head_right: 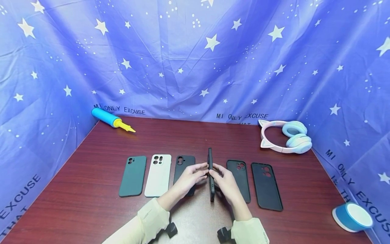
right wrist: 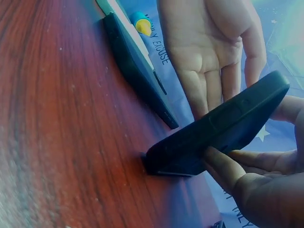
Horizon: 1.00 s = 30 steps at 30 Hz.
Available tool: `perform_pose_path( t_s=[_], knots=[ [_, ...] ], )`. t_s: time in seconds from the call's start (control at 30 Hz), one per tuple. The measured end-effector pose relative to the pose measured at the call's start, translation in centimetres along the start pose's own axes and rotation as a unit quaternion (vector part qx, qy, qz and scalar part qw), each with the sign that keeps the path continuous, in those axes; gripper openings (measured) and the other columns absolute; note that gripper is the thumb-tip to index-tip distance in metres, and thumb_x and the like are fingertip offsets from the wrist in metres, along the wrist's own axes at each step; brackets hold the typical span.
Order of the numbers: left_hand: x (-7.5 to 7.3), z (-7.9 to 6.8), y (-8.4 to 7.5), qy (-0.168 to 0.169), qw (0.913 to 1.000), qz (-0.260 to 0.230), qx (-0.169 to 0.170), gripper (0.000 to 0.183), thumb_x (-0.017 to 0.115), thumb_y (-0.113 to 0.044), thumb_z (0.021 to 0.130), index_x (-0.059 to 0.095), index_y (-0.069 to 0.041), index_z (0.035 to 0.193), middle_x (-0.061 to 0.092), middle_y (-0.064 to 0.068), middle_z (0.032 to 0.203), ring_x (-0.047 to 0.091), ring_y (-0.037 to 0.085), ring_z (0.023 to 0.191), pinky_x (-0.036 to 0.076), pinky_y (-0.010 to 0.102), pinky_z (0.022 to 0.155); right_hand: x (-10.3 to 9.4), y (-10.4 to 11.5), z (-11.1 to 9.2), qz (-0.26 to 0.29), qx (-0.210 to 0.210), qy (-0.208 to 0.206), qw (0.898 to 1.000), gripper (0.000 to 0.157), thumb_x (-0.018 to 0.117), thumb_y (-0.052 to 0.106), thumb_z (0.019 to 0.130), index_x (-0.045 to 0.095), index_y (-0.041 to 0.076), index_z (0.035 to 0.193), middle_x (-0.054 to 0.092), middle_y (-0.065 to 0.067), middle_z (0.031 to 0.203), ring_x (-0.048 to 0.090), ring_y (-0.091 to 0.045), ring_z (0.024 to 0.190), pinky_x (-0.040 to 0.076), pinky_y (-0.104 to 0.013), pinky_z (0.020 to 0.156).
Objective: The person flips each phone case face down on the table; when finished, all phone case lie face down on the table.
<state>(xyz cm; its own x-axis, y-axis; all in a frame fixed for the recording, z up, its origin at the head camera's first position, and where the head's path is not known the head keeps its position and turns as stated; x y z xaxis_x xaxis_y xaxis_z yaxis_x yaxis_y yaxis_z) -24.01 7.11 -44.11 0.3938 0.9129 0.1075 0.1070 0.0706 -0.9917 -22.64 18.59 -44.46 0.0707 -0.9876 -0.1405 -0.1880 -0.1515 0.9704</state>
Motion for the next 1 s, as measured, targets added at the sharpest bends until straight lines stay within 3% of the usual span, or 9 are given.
perform_pose_path(
  t_s=[0.13, 0.3, 0.37, 0.67, 1.0],
  knots=[
    [0.1, 0.0, 0.2, 0.007, 0.9995, 0.030, 0.001, 0.048, 0.051, -0.007, 0.095, 0.043, 0.013, 0.138, 0.049, 0.028, 0.141, 0.051, 0.036, 0.130, 0.047, 0.041, 0.105, 0.0, 0.1, 0.0, 0.020, -0.002, 0.003, 1.000, 0.049, 0.047, 0.015, 0.101, 0.037, -0.006, 0.144, 0.045, -0.029, 0.143, 0.063, -0.008, 0.105, 0.054, -0.021, 0.084],
    [0.2, -0.1, 0.3, 0.007, 0.9979, 0.064, -0.012, 0.051, 0.055, -0.009, 0.094, 0.043, 0.011, 0.139, 0.050, 0.027, 0.140, 0.050, 0.035, 0.132, 0.044, 0.044, 0.107, -0.2, 0.3, 0.0, 0.030, -0.010, 0.006, 0.999, 0.049, 0.047, 0.014, 0.101, 0.037, -0.005, 0.145, 0.045, -0.029, 0.143, 0.062, -0.011, 0.109, 0.054, -0.020, 0.083],
    [0.2, -0.1, 0.4, 0.006, 0.9974, 0.070, -0.018, 0.052, 0.056, -0.009, 0.093, 0.042, 0.011, 0.140, 0.050, 0.027, 0.141, 0.049, 0.036, 0.132, 0.045, 0.045, 0.107, -0.2, 0.4, 0.0, 0.034, -0.014, 0.006, 0.999, 0.049, 0.047, 0.013, 0.101, 0.036, -0.004, 0.145, 0.044, -0.029, 0.143, 0.061, -0.013, 0.112, 0.054, -0.019, 0.083],
    [-0.1, -0.1, 0.9, -0.003, 0.9944, 0.096, -0.043, 0.056, 0.059, -0.009, 0.090, 0.042, 0.011, 0.140, 0.045, 0.026, 0.145, 0.046, 0.037, 0.134, 0.041, 0.046, 0.109, -0.5, 0.5, 0.0, 0.060, -0.033, 0.009, 0.998, 0.049, 0.045, 0.005, 0.099, 0.033, -0.007, 0.146, 0.040, -0.030, 0.147, 0.060, 0.003, 0.105, 0.054, -0.017, 0.084],
    [-0.3, -0.1, 1.0, -0.009, 0.9923, 0.115, -0.047, 0.058, 0.060, -0.010, 0.090, 0.041, 0.011, 0.140, 0.045, 0.027, 0.145, 0.044, 0.038, 0.136, 0.038, 0.048, 0.112, -1.4, 0.5, 0.2, 0.060, -0.041, -0.013, 0.997, 0.050, 0.040, -0.001, 0.098, 0.030, -0.009, 0.146, 0.037, -0.029, 0.149, 0.057, 0.010, 0.102, 0.053, -0.015, 0.082]
  ],
)
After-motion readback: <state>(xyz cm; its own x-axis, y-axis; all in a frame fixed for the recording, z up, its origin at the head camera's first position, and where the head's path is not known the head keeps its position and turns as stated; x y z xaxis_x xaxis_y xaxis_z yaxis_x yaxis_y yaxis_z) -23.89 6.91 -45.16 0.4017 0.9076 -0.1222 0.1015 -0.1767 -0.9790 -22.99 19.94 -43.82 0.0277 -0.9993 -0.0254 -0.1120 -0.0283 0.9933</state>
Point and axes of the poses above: each hand's wrist, its own z-axis towards the middle knuckle, its own x-axis out of the palm, y = z × x, the point moved 9 cm from there along z, towards the middle knuckle
